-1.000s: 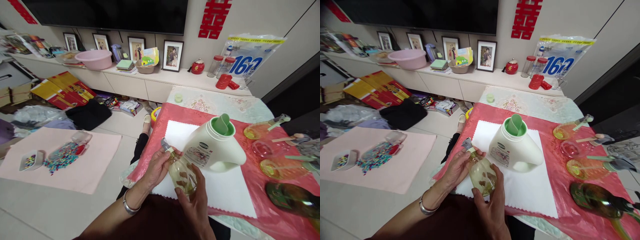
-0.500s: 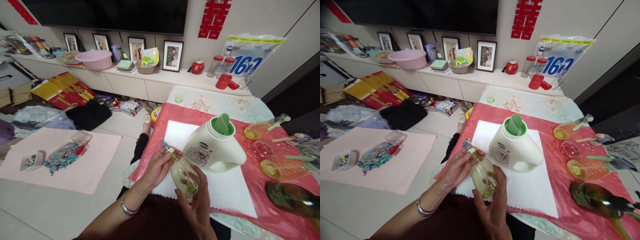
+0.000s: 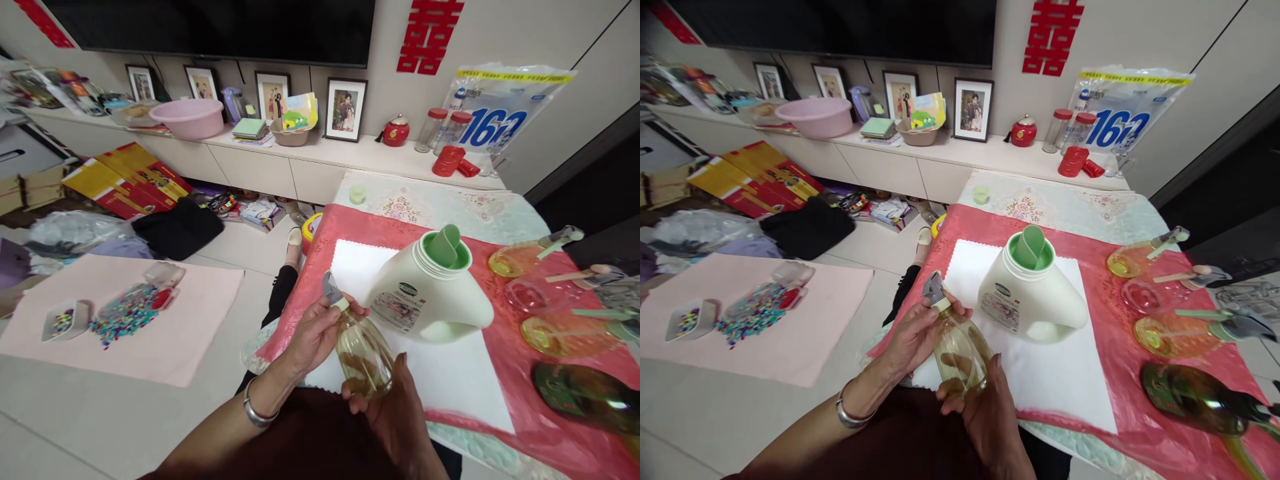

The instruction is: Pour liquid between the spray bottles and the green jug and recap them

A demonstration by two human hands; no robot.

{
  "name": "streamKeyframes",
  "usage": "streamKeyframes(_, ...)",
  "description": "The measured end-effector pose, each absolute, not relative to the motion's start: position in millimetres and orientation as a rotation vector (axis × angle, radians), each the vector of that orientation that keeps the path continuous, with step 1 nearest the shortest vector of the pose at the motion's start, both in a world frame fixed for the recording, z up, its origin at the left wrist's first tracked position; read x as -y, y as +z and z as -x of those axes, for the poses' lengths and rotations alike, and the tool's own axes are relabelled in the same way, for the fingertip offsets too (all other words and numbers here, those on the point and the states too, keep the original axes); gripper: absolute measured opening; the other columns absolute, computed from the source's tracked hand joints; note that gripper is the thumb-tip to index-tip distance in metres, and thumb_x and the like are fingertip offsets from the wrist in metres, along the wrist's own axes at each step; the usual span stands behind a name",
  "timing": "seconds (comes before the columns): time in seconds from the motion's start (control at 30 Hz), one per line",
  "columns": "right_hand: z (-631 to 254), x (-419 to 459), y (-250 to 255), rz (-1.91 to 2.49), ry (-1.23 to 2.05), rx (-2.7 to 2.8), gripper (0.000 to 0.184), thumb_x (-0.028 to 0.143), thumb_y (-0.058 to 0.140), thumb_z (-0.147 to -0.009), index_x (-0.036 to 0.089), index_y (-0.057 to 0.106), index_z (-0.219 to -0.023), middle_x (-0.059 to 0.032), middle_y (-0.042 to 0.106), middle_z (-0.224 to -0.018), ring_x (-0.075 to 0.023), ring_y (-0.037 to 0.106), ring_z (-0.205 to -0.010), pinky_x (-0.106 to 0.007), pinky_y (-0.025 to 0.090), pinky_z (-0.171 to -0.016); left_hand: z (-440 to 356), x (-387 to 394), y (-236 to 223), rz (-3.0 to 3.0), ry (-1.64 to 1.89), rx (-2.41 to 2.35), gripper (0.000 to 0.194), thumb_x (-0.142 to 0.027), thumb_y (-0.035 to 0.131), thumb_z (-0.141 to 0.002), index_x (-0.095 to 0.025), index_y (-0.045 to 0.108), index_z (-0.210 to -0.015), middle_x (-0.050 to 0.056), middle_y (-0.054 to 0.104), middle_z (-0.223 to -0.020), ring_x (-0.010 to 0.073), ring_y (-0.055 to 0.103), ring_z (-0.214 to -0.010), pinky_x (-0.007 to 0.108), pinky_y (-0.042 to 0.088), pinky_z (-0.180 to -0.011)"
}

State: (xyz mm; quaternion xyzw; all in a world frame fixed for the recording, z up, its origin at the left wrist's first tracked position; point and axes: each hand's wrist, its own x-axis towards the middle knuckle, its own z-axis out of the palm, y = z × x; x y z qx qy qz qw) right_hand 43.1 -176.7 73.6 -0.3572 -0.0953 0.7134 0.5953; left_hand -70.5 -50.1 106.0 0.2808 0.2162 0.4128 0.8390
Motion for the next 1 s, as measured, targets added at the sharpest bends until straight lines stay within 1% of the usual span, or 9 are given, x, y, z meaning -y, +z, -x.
streamKeyframes(0.1,-49.8,174.5,68.7,0.799,1.714,0.222,0.099,0.088,0.055,-0.087,0.03,0.015,-0.156,-0.0186,0.046,-0.136,-0.0255,0.065,-0.081,-0.036,0.055,-0.063,69.1,50.7,105.2,-0.557,0.906,-0.492,0.026,-0.03,0.078,-0.079,-0.016,0.071,-0.1,0.006,0.075,-0.094,0.0252,0.072,-0.099,0.042,0.05,-0.101)
streamKeyframes(0.27,-44.6,175.1,62.6,0.967,1.464,0.366,0.087,0.074,0.064,-0.093,0.043,0.014,-0.157,-0.0124,0.021,-0.156,-0.0272,0.063,-0.102,-0.041,0.059,-0.075,65.1,47.9,99.8,-0.546,0.995,-0.557,0.026,-0.029,0.079,-0.078,-0.016,0.071,-0.098,0.005,0.076,-0.091,0.0215,0.073,-0.093,0.036,0.051,-0.096)
streamKeyframes(0.43,-39.1,177.7,67.8,1.114,1.265,0.494,0.096,0.053,0.081,-0.086,0.033,0.02,-0.156,-0.0137,0.034,-0.146,-0.0217,0.062,-0.101,-0.036,0.058,-0.081,66.1,48.0,98.9,-0.54,0.927,-0.544,0.023,-0.03,0.075,-0.081,-0.015,0.072,-0.097,0.008,0.077,-0.096,0.0252,0.072,-0.099,0.042,0.049,-0.101)
streamKeyframes(0.53,-45.9,176.9,71.0,1.017,1.435,0.432,0.093,0.071,0.07,-0.089,0.029,0.017,-0.152,-0.0157,0.045,-0.135,-0.0185,0.063,-0.082,-0.029,0.055,-0.062,67.2,49.7,99.3,-0.557,0.895,-0.525,0.022,-0.03,0.072,-0.082,-0.014,0.073,-0.097,0.01,0.077,-0.099,0.028,0.072,-0.103,0.045,0.048,-0.103)
streamKeyframes(0.6,-50.3,175.5,71.2,0.908,1.658,0.34,0.096,0.088,0.057,-0.086,0.021,0.023,-0.146,-0.0156,0.053,-0.119,-0.0132,0.058,-0.063,-0.021,0.045,-0.048,66.8,50.3,99.9,-0.566,0.894,-0.508,0.023,-0.03,0.073,-0.082,-0.015,0.072,-0.098,0.009,0.077,-0.098,0.0288,0.072,-0.103,0.045,0.048,-0.102)
streamKeyframes(0.7,-50.1,173.8,69.8,0.851,1.774,0.211,0.099,0.095,0.052,-0.082,0.017,0.031,-0.14,-0.009,0.057,-0.098,-0.009,0.051,-0.055,-0.017,0.038,-0.045,64.9,49.4,100.3,-0.563,0.915,-0.521,0.024,-0.032,0.074,-0.081,-0.017,0.07,-0.099,0.006,0.075,-0.093,0.0272,0.073,-0.1,0.041,0.05,-0.096)
streamKeyframes(0.87,-37.7,175.8,68.2,0.928,1.467,0.339,0.106,0.062,0.084,-0.081,0.039,0.011,-0.155,-0.0117,0.039,-0.144,-0.0162,0.064,-0.083,-0.026,0.053,-0.066,63.6,46.9,99.5,-0.557,0.998,-0.581,0.025,-0.032,0.078,-0.078,-0.017,0.069,-0.096,0.005,0.074,-0.092,0.0242,0.072,-0.098,0.04,0.05,-0.097)
streamKeyframes(0.93,-37.0,177.5,67.1,0.974,1.371,0.414,0.107,0.052,0.088,-0.079,0.034,0.015,-0.156,-0.0141,0.039,-0.145,-0.0179,0.064,-0.087,-0.029,0.055,-0.071,64.5,47.2,99.9,-0.562,0.992,-0.574,0.025,-0.032,0.077,-0.079,-0.016,0.07,-0.097,0.005,0.075,-0.092,0.0245,0.072,-0.099,0.039,0.05,-0.097)
streamKeyframes(1.0,-40.9,178.5,64.7,0.933,1.441,0.414,0.095,0.063,0.081,-0.083,0.024,0.027,-0.15,-0.0169,0.05,-0.133,-0.018,0.064,-0.081,-0.028,0.055,-0.067,65.6,48.2,100.9,-0.567,0.962,-0.564,0.025,-0.032,0.077,-0.08,-0.016,0.07,-0.098,0.007,0.077,-0.094,0.0251,0.073,-0.099,0.039,0.05,-0.096)
